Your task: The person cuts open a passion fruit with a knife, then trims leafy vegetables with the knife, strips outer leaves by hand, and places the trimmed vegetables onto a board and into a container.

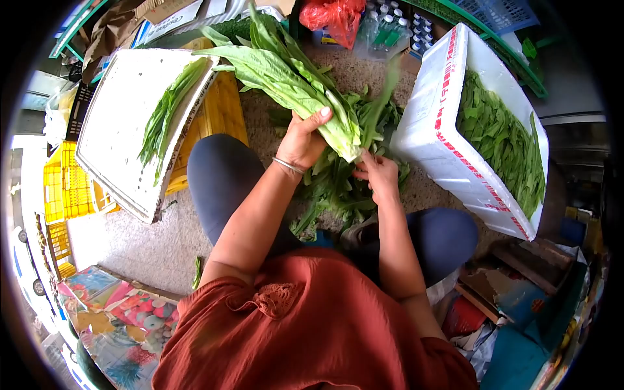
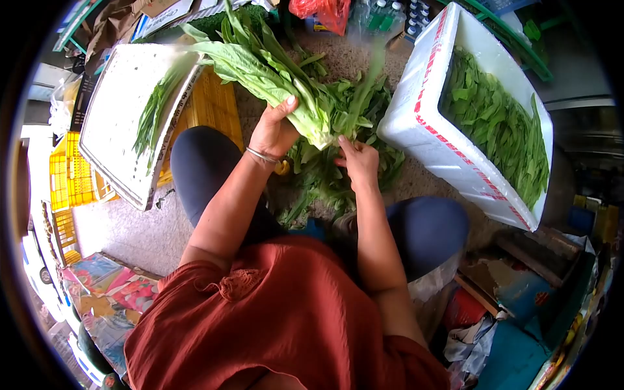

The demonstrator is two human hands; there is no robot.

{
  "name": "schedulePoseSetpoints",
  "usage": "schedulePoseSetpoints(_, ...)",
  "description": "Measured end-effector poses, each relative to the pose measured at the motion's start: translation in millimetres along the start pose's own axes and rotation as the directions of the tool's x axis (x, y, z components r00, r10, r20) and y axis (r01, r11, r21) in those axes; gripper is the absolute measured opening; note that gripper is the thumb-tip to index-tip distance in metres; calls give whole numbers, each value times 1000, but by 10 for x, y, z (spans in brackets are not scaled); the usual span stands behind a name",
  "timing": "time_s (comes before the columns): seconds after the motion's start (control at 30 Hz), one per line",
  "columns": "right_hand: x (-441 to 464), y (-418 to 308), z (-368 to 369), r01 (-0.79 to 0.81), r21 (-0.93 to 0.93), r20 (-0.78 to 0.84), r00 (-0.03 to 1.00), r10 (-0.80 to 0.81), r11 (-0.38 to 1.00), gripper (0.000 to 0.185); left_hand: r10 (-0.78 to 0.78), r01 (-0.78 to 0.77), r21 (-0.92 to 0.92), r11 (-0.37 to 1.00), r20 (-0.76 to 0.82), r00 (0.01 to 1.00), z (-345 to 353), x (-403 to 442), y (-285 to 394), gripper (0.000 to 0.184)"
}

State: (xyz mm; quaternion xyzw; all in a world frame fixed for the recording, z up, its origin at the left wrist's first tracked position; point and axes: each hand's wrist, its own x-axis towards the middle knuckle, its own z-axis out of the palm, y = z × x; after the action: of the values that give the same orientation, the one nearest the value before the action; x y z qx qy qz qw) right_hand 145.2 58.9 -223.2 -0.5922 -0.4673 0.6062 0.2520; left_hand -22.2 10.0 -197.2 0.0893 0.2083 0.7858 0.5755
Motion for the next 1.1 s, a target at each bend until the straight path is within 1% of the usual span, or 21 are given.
schedulePoseSetpoints(0.03, 47, 49, -42, 33, -87, -25, 999, -35, 996, 23, 4, -4, -2, 1000, 3, 1000, 22, 0, 6, 53)
schedulePoseSetpoints(0.07, -39, -77, -7, 188, -30, -74, 979, -189, 982, 24, 16, -16, 26, 1000, -1, 1000, 37, -9, 1, 53)
schedulePoseSetpoints(0.1, -155, -261, 26, 339, 19, -132, 933, -334, 941, 26, 26, -26, 55, 998, -6, 1000, 39, -14, -15, 54)
schedulePoseSetpoints(0.13, -185, -358, 3, 405, -67, -129, 903, -410, 912, 20, 26, -24, 66, 998, -22, 999, 38, -16, -33, 51)
schedulePoseSetpoints(0.17, -235, -486, 64, 555, -48, -137, 820, -555, 831, 18, 19, -18, 67, 998, -21, 1000, 22, -14, -47, 51)
schedulePoseSetpoints(0.23, -311, -666, 136, 684, -27, 15, 729, -684, 729, 16, 8, -7, 86, 996, -5, 1000, -3, 17, -70, 45)
schedulePoseSetpoints(0.27, -295, -695, 155, 710, -103, 94, 704, -704, 697, 18, 23, -24, 112, 993, 14, 1000, 6, 16, -70, 40)
schedulePoseSetpoints(0.3, -271, -742, 174, 784, -284, 171, 607, -776, 551, 21, 23, -25, 111, 993, 16, 1000, 9, 13, -65, 40)
schedulePoseSetpoints(0.37, -293, -784, 248, 805, -406, 199, 540, -818, 433, 22, 24, -27, 101, 995, 29, 999, -5, -14, -20, 39)
schedulePoseSetpoints(0.5, -307, -754, 265, 766, -485, 187, 562, -806, 422, 18, 83, -89, 123, 988, 58, 995, 8, -29, -15, 42)
schedulePoseSetpoints(0.57, -340, -721, 246, 755, -312, 35, 616, -787, 577, 16, 30, -31, -13, 999, -23, 999, -5, 8, -2, 48)
schedulePoseSetpoints(0.6, -372, -709, 241, 786, -255, -26, 577, -816, 564, 14, 41, -44, -53, 998, -52, 998, -27, 2, 5, 43)
schedulePoseSetpoints(0.7, -569, -742, 208, 755, -185, -152, 610, -777, 629, 13, 17, -27, -132, 991, -74, 997, 82, -13, 51, 31)
schedulePoseSetpoints(0.77, -603, -667, 151, 778, -96, -254, 584, -771, 621, 9, 11, -27, -177, 984, -88, 996, 98, 1, 79, 33)
schedulePoseSetpoints(0.83, -742, -663, 25, 643, 207, -344, 753, -560, 737, 7, 26, -61, -225, 972, -156, 987, 75, 28, 115, 38)
schedulePoseSetpoints(0.9, -694, -732, -200, 640, 47, -431, 706, -562, 767, 7, 16, -54, -278, 959, -135, 991, -4, 42, 130, 39)
schedulePoseSetpoints(0.93, -600, -725, -218, 697, 56, -409, 669, -620, 715, 4, 5, -45, -299, 953, -134, 991, 20, 40, 142, 40)
schedulePoseSetpoints(0.97, -531, -683, -189, 669, -117, -379, 653, -656, 734, 4, -12, -30, -318, 948, -128, 992, 46, 47, 150, 40)
schedulePoseSetpoints(1.03, -290, -356, -307, 437, -149, -87, 888, -452, 887, 9, -36, -4, -321, 947, -117, 992, 58, 28, 142, 43)
schedulePoseSetpoints(1.07, -349, -349, -257, 288, -146, -72, 951, -301, 946, 12, -47, 11, -320, 947, -106, 993, 83, 13, 140, 43)
schedulePoseSetpoints(1.1, -410, -328, -161, 281, -66, -81, 955, -286, 957, 19, -54, 19, -319, 948, -101, 993, 95, 6, 130, 42)
